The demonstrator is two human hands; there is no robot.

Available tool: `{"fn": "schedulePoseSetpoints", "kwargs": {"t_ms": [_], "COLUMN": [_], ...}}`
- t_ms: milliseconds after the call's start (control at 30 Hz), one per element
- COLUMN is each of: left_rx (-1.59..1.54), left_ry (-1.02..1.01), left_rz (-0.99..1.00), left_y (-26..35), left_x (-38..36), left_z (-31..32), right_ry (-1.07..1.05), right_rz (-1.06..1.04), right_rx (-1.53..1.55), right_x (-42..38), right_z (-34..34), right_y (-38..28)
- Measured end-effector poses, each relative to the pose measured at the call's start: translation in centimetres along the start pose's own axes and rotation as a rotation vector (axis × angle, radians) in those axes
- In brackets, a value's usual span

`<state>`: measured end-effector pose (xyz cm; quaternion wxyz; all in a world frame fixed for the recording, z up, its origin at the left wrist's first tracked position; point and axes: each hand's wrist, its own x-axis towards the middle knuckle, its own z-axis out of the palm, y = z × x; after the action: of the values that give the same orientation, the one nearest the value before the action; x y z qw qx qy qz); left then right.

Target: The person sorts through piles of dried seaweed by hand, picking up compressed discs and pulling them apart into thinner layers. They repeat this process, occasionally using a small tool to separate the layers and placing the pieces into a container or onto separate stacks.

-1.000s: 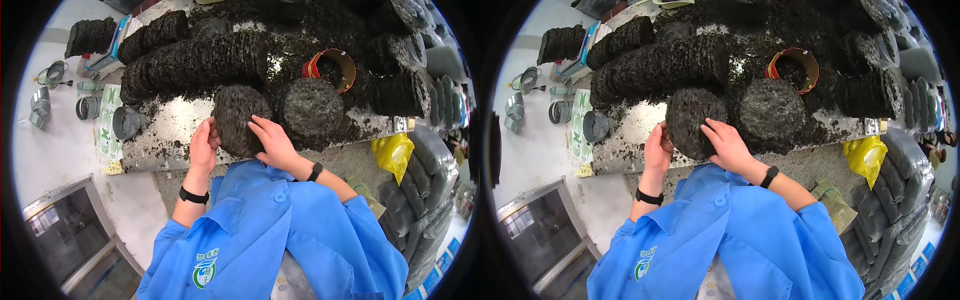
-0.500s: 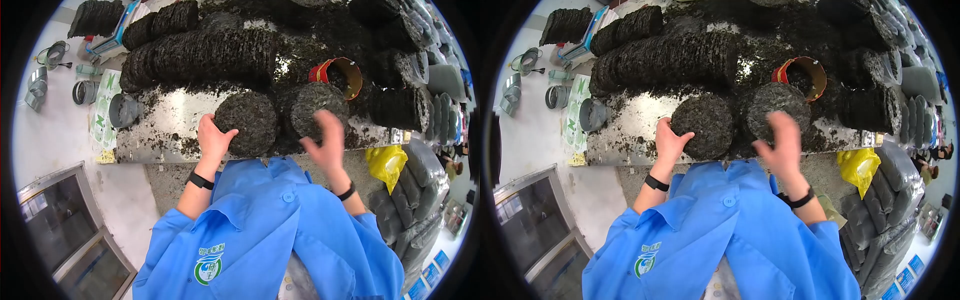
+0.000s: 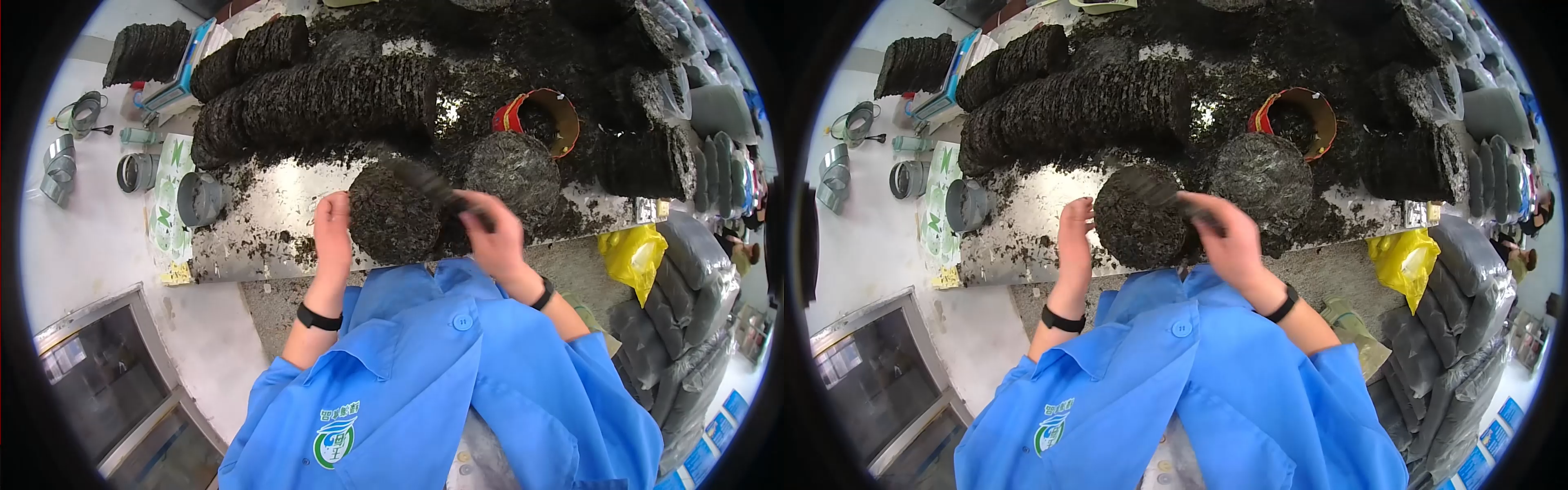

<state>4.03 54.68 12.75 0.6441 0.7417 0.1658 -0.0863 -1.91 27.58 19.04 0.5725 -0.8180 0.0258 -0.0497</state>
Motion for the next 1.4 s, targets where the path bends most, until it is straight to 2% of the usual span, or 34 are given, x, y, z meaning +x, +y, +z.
{"fn": "schedulePoseSetpoints", "kwargs": {"t_ms": [33, 67, 100, 133, 167, 200, 267, 333, 400, 467, 500, 533, 600, 633, 667, 733, 767, 800, 900, 967, 1000, 1033, 1067, 1100, 1200, 1233, 1267, 1333, 1367, 1400], "left_rx": [0.596, 0.593, 0.842, 1.089, 1.031, 1.025, 0.959, 0.945, 0.942, 0.579, 0.222, -0.087, -0.556, -0.67, -0.669, 0.296, 0.685, 0.854, 0.993, 0.985, 0.985, 0.938, 0.888, 0.796, 0.397, -0.077, -0.068, -0.609, -0.655, -0.66], "left_ry": [0.109, 0.112, 0.136, 0.158, 0.048, 0.048, 0.054, 0.06, 0.037, 0.005, -0.028, -0.118, -0.186, -0.452, -0.45, -0.062, 0.044, 0.111, 0.034, 0.102, 0.101, 0.091, 0.073, 0.085, 0.021, -0.107, -0.107, -0.25, -0.413, -0.414], "left_rz": [0.266, 0.262, 0.32, 0.378, 0.279, 0.272, 0.221, 0.173, 0.14, -0.016, 0.022, -0.127, -0.271, -0.246, -0.245, 0.099, 0.22, 0.294, 0.23, 0.289, 0.285, 0.216, 0.154, 0.176, -0.042, -0.178, -0.177, -0.269, -0.187, -0.18], "left_y": [-1.6, -3.1, -3.8, -4.1, -3.9, -3.6, -2.9, -1.6, -1.4, -1.7, -3.1, 1.5, 3.5, 2.6, 1.1, -0.7, -3.1, -4.5, -4.0, -4.0, -3.7, -3.2, -2.9, -3.7, -1.9, -1.0, -0.1, 5.8, 3.3, 1.6], "left_x": [0.0, -0.1, -0.2, -0.2, -0.1, -0.2, -0.3, 0.1, 0.1, 0.8, 1.2, -0.3, -0.8, -0.2, 0.1, 0.5, 1.0, 0.9, 0.4, 0.5, 0.5, 0.7, 1.1, 1.5, 1.9, 1.9, 1.4, -0.8, 0.6, 1.2], "left_z": [0.0, -0.1, 0.3, 0.6, 0.5, 0.7, 0.8, 0.8, 0.4, 0.1, -0.2, 0.9, 0.4, -1.4, -1.3, 0.2, 0.2, 0.6, 1.3, 1.4, 1.2, 1.0, 1.0, 0.7, -0.2, -0.4, -0.5, 0.5, -0.9, -0.5], "right_ry": [0.187, 0.299, 0.355, 0.381, 0.373, 0.466, 0.562, 0.203, -0.426, -0.548, -0.555, -0.563, -0.511, -0.375, -0.241, 0.224, 0.288, 0.349, 0.414, 0.608, 0.378, 0.157, -0.178, -0.365, -0.568, -0.508, -0.453, -0.358, -0.14, -0.026], "right_rz": [0.14, 0.221, 0.205, 0.255, 0.284, 0.244, -0.038, -0.191, -0.296, -0.319, -0.356, -0.395, -0.455, -0.306, -0.159, 0.288, 0.316, 0.346, 0.343, -0.139, -0.144, -0.141, -0.204, -0.176, -0.259, -0.28, -0.301, -0.12, -0.061, -0.029], "right_rx": [-0.058, 0.143, 0.318, 0.335, 0.312, 0.084, -0.622, -0.517, -0.406, -0.35, -0.371, -0.39, -0.445, -0.314, -0.183, -0.067, 0.163, 0.393, 0.241, -0.604, -0.53, -0.46, -0.436, -0.32, -0.446, -0.439, -0.428, -0.231, -0.153, -0.1], "right_x": [-1.3, -1.8, -1.6, -1.8, -1.6, -1.5, -1.6, -1.6, -1.0, -1.0, -1.1, -1.2, -0.7, -1.0, -1.3, -2.4, -2.0, -1.4, -1.0, -0.8, -1.2, -1.7, -1.5, -1.6, -1.4, -1.2, -1.0, -1.0, -1.0, -1.0], "right_z": [-1.1, -2.5, -4.2, -6.2, -7.8, -8.5, -8.1, -5.2, -0.5, 3.8, 5.2, 5.8, 4.3, 2.8, 1.3, -2.0, -4.1, -6.3, -9.1, -8.0, -6.5, -4.5, -2.1, 0.8, 5.8, 5.7, 5.7, 3.8, 2.1, 0.0], "right_y": [0.6, 1.3, 1.0, 2.0, 2.8, 4.6, 5.6, 3.2, 2.7, 2.5, 3.4, 4.2, 3.7, 3.6, 3.5, 2.3, 2.5, 3.2, 5.1, 4.0, 3.6, 3.2, 3.0, 2.9, 4.3, 4.7, 4.8, 4.2, 2.1, 1.0]}}
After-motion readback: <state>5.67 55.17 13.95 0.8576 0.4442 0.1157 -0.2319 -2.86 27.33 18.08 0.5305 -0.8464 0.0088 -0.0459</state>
